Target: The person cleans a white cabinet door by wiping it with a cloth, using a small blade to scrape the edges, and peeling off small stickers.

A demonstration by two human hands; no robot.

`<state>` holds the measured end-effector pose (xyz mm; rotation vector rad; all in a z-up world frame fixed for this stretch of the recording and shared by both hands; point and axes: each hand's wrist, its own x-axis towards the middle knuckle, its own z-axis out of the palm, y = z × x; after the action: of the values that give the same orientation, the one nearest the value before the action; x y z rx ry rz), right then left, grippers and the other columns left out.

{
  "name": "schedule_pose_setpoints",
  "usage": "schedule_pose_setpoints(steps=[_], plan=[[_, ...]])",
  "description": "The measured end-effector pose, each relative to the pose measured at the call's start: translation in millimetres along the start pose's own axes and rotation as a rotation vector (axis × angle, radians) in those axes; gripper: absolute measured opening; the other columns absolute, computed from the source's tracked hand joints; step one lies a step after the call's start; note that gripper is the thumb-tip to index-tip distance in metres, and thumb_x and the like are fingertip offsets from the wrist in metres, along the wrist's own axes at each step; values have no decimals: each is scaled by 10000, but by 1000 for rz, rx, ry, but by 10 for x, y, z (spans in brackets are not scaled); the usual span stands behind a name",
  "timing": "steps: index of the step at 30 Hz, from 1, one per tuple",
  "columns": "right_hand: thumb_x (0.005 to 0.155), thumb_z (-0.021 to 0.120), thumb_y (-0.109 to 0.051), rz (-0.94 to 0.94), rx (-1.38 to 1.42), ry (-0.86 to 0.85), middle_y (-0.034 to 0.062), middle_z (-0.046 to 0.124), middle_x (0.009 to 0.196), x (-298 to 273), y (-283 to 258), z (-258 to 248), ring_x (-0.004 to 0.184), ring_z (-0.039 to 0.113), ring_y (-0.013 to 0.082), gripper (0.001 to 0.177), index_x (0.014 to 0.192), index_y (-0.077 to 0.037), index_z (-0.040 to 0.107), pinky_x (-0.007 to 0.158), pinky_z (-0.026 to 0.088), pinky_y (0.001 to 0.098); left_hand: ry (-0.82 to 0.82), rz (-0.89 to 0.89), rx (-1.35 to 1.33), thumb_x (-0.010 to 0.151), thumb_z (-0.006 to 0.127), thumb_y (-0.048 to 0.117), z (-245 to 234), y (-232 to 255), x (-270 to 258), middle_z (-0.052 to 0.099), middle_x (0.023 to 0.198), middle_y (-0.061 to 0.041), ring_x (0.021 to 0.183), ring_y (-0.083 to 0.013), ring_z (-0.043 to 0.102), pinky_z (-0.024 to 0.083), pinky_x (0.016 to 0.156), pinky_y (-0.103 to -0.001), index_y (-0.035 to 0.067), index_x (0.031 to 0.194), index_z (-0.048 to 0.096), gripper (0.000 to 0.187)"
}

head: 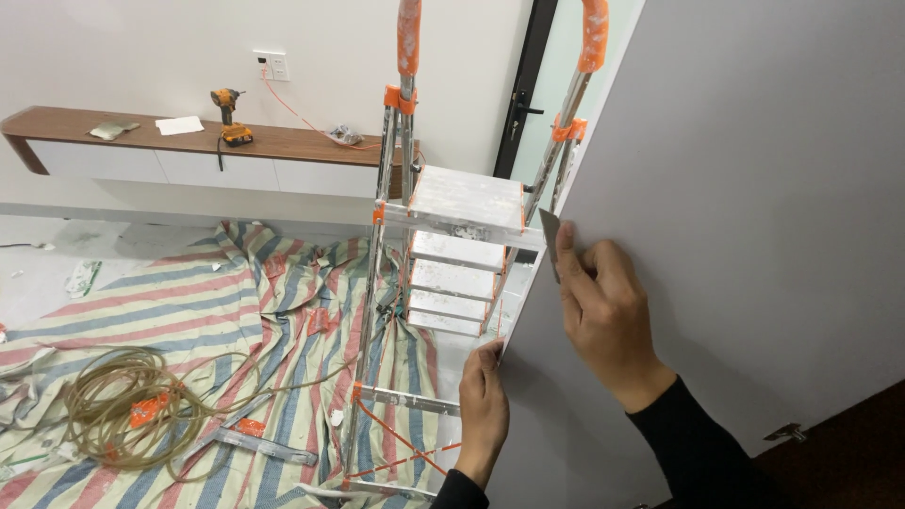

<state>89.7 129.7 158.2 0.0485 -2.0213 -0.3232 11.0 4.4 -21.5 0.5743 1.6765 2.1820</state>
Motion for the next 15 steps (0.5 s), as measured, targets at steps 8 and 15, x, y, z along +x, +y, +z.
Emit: schedule_pose_setpoints(steps=[8,15], plan=[[1181,621,150,-44,8,-105,45,391,990,10,66,-100,881,434,268,720,1846,-90,481,811,500,397,-14,-27,-32,1124,357,669,-27,30,21,877,1437,-82,1440,-213,800,587,1247,-355,107,1411,828,788],[1222,675,81,145,220,57,86,560,1001,-104,-96,-130,873,571,223,503,1718,24,617,867,580,371,-57,-100,5,1106,306,702,-119,331,-60,880,1466,-91,1465,-226,792,569,1256,-372,107,1434,829,858]])
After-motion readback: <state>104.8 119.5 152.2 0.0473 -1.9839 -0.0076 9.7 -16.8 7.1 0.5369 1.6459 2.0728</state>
